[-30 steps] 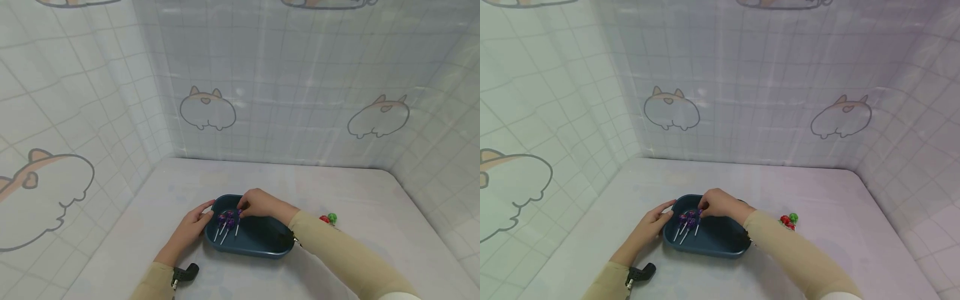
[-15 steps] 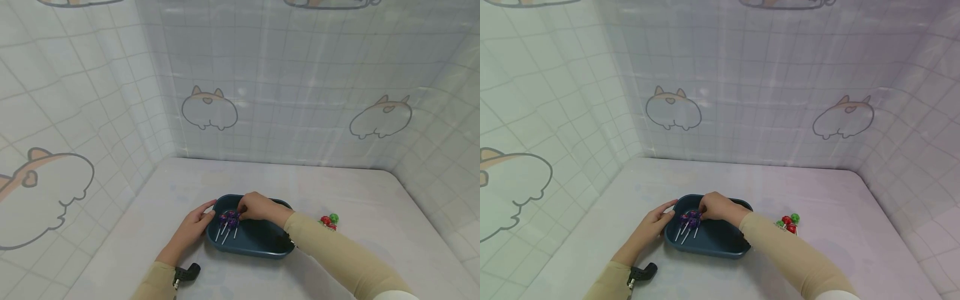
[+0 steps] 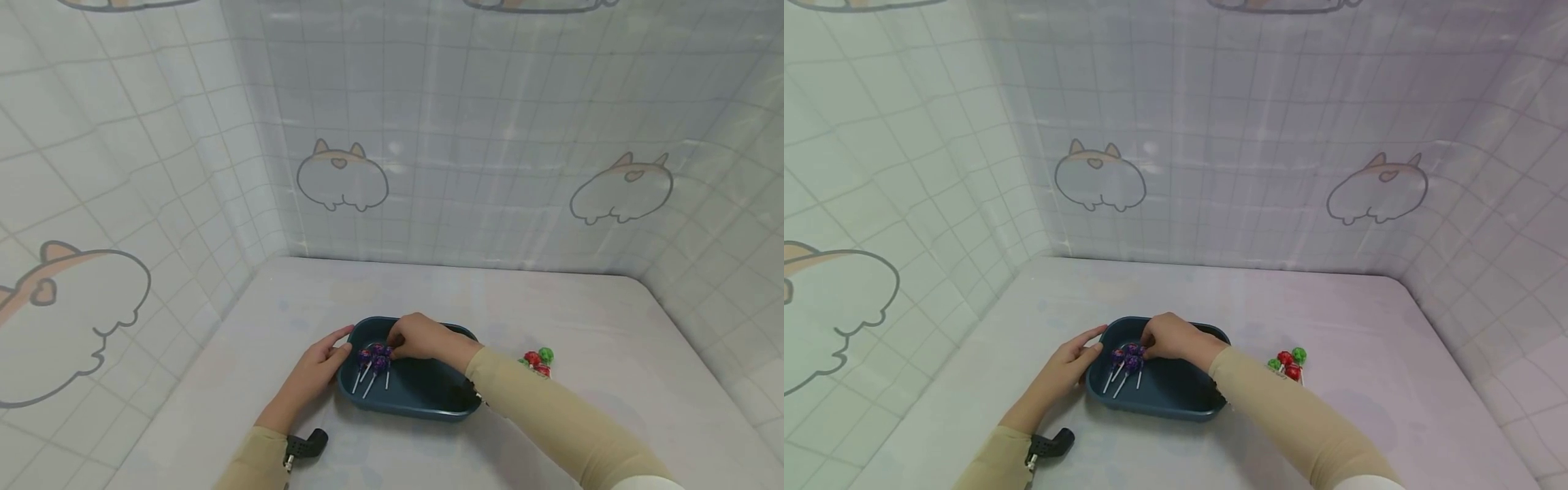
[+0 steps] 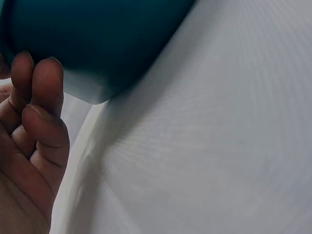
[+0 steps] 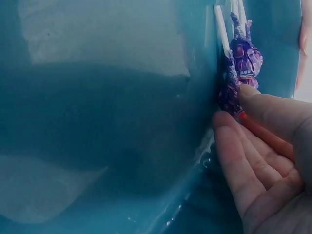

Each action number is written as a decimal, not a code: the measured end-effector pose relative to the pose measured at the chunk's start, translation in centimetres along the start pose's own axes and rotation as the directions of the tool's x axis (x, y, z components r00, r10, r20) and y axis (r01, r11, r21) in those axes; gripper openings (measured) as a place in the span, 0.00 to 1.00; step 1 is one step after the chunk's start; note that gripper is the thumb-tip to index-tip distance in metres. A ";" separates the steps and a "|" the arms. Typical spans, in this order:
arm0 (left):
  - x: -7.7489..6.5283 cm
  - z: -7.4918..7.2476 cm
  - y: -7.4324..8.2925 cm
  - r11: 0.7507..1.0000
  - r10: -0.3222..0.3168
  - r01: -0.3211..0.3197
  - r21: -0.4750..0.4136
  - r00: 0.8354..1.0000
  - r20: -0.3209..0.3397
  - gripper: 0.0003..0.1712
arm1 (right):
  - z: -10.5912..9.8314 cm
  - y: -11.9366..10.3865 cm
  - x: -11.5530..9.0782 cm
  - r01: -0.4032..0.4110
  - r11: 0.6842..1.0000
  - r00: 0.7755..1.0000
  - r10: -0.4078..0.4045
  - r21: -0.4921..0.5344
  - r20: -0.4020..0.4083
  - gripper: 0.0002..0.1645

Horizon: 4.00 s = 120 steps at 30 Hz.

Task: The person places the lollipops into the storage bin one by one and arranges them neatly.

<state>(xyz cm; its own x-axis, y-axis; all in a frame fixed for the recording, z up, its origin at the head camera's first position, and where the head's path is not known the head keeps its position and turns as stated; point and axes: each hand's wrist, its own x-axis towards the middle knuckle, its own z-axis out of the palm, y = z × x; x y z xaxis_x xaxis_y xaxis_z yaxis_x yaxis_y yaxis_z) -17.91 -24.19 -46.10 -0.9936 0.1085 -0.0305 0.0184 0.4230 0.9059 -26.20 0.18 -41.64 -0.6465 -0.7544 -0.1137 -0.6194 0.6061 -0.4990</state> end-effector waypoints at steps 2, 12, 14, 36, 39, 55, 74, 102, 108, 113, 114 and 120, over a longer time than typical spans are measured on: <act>0.0 0.0 0.0 1.000 0.002 -0.002 0.005 1.000 -0.002 0.27 | -0.1 0.1 -0.2 0.005 1.000 1.000 -0.005 0.005 -0.004 0.12; 0.1 -0.2 -0.2 0.999 -0.005 0.005 0.033 1.000 0.004 0.26 | -2.1 0.3 -1.4 0.037 0.998 0.998 -0.036 0.045 -0.043 0.18; 0.2 -0.3 -0.3 0.999 -0.001 0.001 0.035 1.000 0.002 0.27 | -2.5 0.4 -1.5 0.036 0.997 0.998 -0.033 0.064 -0.045 0.19; 0.1 -0.7 -0.5 1.000 0.005 -0.005 0.013 1.000 0.000 0.25 | -5.5 2.7 -6.2 0.048 0.967 0.995 -0.024 0.251 -0.097 0.26; 0.1 -0.8 -0.5 1.000 0.001 -0.001 0.016 1.000 -0.004 0.26 | -5.8 3.1 -6.8 0.036 0.967 0.993 -0.006 0.252 -0.116 0.26; -0.2 -0.7 -0.4 1.000 -0.004 0.004 0.003 1.000 -0.001 0.25 | -6.2 6.0 -11.9 -0.022 0.939 0.971 0.102 0.343 -0.216 0.28; -0.1 -0.7 -0.8 1.000 0.021 -0.021 0.020 1.000 -0.004 0.26 | -4.4 11.0 -18.7 -0.216 0.901 0.894 0.337 0.375 -0.295 0.27; -0.4 -1.1 -0.6 0.998 0.026 -0.025 0.065 1.000 -0.014 0.28 | -2.5 16.7 -22.5 -0.403 0.836 0.819 0.511 0.372 -0.261 0.31; -0.3 -0.9 -0.1 0.998 0.032 -0.032 0.052 0.999 0.011 0.27 | -1.8 16.5 -23.1 -0.444 0.817 0.811 0.541 0.369 -0.221 0.30; -0.2 -0.7 -0.3 0.999 0.025 -0.025 0.042 1.000 0.014 0.27 | -1.6 16.5 -23.1 -0.448 0.823 0.815 0.536 0.349 -0.220 0.27; -0.2 -0.7 -0.3 0.999 0.021 -0.022 0.037 1.000 0.013 0.26 | -1.6 16.6 -23.0 -0.448 0.824 0.815 0.536 0.346 -0.221 0.26; -0.2 -0.7 -0.5 1.000 0.011 -0.011 0.023 1.000 0.008 0.26 | -1.8 16.3 -22.8 -0.431 0.833 0.822 0.521 0.348 -0.231 0.23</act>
<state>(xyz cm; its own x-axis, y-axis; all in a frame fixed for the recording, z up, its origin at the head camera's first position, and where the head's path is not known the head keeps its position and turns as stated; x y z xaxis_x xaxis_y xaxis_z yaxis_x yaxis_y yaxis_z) -17.84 -25.06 -46.26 -0.9924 0.1203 -0.0239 0.0320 0.4425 0.8962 -22.41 27.71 -45.67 -0.9568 -0.2458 -0.1554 -0.0826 0.7420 -0.6653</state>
